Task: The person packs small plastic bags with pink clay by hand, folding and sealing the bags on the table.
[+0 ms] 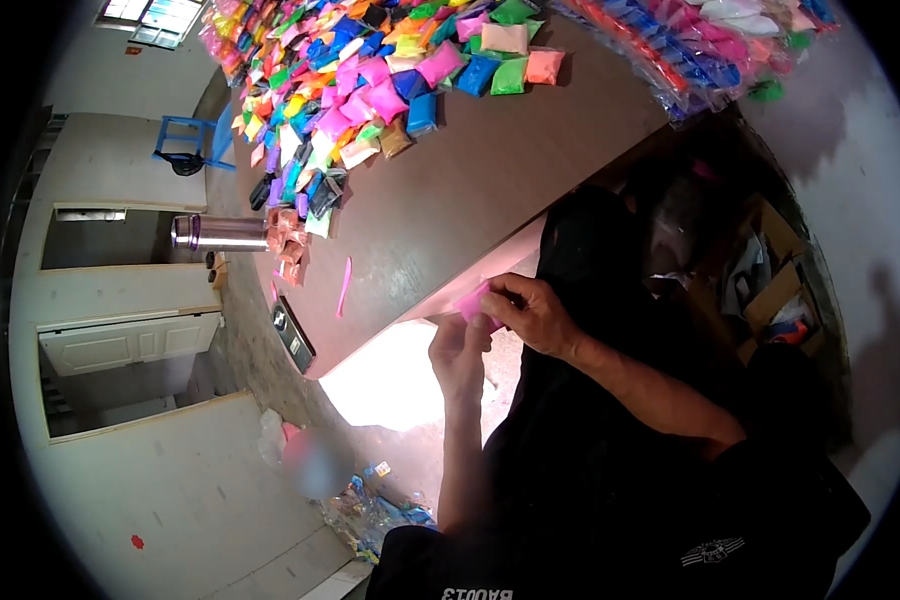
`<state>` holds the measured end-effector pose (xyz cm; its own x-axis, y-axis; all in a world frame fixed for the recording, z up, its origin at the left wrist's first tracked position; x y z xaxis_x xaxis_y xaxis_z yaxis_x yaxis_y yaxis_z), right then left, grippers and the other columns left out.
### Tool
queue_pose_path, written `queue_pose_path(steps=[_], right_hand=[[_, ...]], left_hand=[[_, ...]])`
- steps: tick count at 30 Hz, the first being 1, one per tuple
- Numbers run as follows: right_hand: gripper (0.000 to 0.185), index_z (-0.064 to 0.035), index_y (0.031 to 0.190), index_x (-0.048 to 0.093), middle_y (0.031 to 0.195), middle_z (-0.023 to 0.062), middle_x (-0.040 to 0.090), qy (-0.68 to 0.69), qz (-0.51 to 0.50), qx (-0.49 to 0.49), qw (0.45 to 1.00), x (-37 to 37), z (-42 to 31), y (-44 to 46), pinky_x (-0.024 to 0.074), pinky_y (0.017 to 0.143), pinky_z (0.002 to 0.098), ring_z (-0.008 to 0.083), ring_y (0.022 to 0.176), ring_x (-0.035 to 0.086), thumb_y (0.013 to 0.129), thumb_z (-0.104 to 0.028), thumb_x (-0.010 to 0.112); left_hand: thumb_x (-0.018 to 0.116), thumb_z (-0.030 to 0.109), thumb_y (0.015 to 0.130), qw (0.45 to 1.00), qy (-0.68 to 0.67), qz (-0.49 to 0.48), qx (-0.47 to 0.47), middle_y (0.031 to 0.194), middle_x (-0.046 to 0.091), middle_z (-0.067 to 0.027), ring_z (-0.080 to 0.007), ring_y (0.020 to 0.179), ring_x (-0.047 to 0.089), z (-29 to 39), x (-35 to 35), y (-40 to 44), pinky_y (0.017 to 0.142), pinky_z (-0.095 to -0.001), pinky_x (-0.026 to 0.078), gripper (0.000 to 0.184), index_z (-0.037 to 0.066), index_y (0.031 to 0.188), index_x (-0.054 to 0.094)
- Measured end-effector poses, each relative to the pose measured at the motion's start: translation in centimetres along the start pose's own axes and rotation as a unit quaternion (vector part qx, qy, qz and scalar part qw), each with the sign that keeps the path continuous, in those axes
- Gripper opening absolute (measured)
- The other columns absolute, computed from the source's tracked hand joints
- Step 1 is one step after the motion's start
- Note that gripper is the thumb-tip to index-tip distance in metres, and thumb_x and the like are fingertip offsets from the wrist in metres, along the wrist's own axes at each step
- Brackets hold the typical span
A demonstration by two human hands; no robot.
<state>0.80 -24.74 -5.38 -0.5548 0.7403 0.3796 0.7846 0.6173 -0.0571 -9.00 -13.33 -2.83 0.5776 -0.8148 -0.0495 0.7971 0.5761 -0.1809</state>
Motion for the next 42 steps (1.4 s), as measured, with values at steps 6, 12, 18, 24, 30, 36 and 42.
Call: queue_pose_path(steps=[6, 12, 18, 24, 30, 36, 42], right_hand=[[0.024, 0.0018, 0.107, 0.068, 0.089, 0.0069, 0.071, 0.009, 0.004, 0.003, 1.0, -0.2, 1.2, 0.1, 0.0552, 0.074, 0.0263, 0.0132, 0.08, 0.067, 0.098, -0.02, 0.065], [0.023, 0.0013, 0.107, 0.068, 0.09, 0.0069, 0.071, -0.037, -0.005, -0.001, 0.999, 0.0, 0.3, -0.1, 0.0556, 0.074, 0.0269, 0.0135, 0.081, 0.067, 0.096, -0.019, 0.067], [0.023, 0.0007, 0.108, 0.068, 0.094, 0.009, 0.071, -0.052, 0.011, -0.01, 0.999, -0.1, 0.6, 0.1, 0.0564, 0.076, 0.0281, 0.0158, 0.083, 0.068, 0.095, -0.018, 0.068], [0.022, 0.0008, 0.108, 0.068, 0.095, 0.01, 0.071, -0.08, -0.001, -0.005, 0.997, 0.0, 1.0, 0.0, 0.0568, 0.077, 0.0298, 0.0172, 0.083, 0.069, 0.094, -0.017, 0.068], [0.02, 0.0016, 0.107, 0.067, 0.094, 0.0101, 0.071, -0.068, -0.005, 0.001, 0.998, 0.1, 0.4, 0.0, 0.0568, 0.077, 0.0299, 0.0178, 0.083, 0.069, 0.095, -0.014, 0.068], [0.02, 0.002, 0.106, 0.067, 0.095, 0.0103, 0.071, -0.074, 0.004, -0.013, 0.997, -0.1, 0.8, -0.1, 0.0568, 0.078, 0.0301, 0.0179, 0.084, 0.069, 0.095, -0.014, 0.068], [0.02, 0.0015, 0.106, 0.067, 0.095, 0.0108, 0.071, -0.078, 0.004, -0.017, 0.997, 0.3, 0.5, -0.2, 0.0571, 0.078, 0.0294, 0.0186, 0.085, 0.07, 0.095, -0.014, 0.068]], left_hand=[[0.068, 0.013, 0.097, 1.0, 0.014, 0.006, -0.003, 0.083, 0.065, -0.0031, -0.009, 0.071, 0.056, 0.1, 0.5, 0.0, 0.065, -0.0234, 0.045, 0.014, -0.001, 0.1, 0.067], [0.066, 0.011, 0.098, 0.999, -0.009, 0.027, 0.038, 0.086, 0.065, -0.0016, -0.008, 0.077, 0.057, -0.5, -0.2, 0.4, 0.073, -0.0238, 0.046, 0.013, -0.001, 0.098, 0.067], [0.062, 0.017, 0.101, 0.998, 0.013, 0.031, 0.043, 0.08, 0.061, 0.0004, -0.0073, 0.073, 0.052, 0.5, 0.5, 0.3, 0.068, -0.0238, 0.041, 0.017, 0.002, 0.092, 0.064], [0.063, 0.017, 0.1, 0.998, 0.023, 0.045, 0.041, 0.08, 0.063, -0.0014, -0.0086, 0.072, 0.053, 0.0, 0.0, 0.3, 0.068, -0.0241, 0.043, 0.017, 0.001, 0.096, 0.066], [0.064, 0.016, 0.1, 0.997, 0.026, 0.034, 0.064, 0.082, 0.064, -0.0019, -0.0092, 0.074, 0.057, -0.1, -0.4, 0.4, 0.068, -0.0242, 0.046, 0.017, 0.0, 0.098, 0.066], [0.066, 0.012, 0.098, 0.999, -0.003, 0.041, 0.027, 0.087, 0.067, -0.0008, -0.0061, 0.08, 0.058, 0.4, -0.1, 0.3, 0.072, -0.0209, 0.045, 0.012, -0.001, 0.097, 0.068], [0.064, 0.018, 0.1, 0.997, 0.028, 0.038, 0.054, 0.085, 0.064, -0.0027, -0.0104, 0.077, 0.056, 0.3, -0.4, 0.4, 0.071, -0.0268, 0.047, 0.019, -0.001, 0.097, 0.066]])
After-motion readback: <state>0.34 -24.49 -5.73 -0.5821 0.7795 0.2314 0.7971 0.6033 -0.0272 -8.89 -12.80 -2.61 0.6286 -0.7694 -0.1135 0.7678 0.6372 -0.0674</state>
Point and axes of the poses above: each hand's wrist, its own y-axis towards the middle knuckle, its own x-axis out of the palm, z = x × y, the point moved 1 cm from there along y, towards the middle knuckle
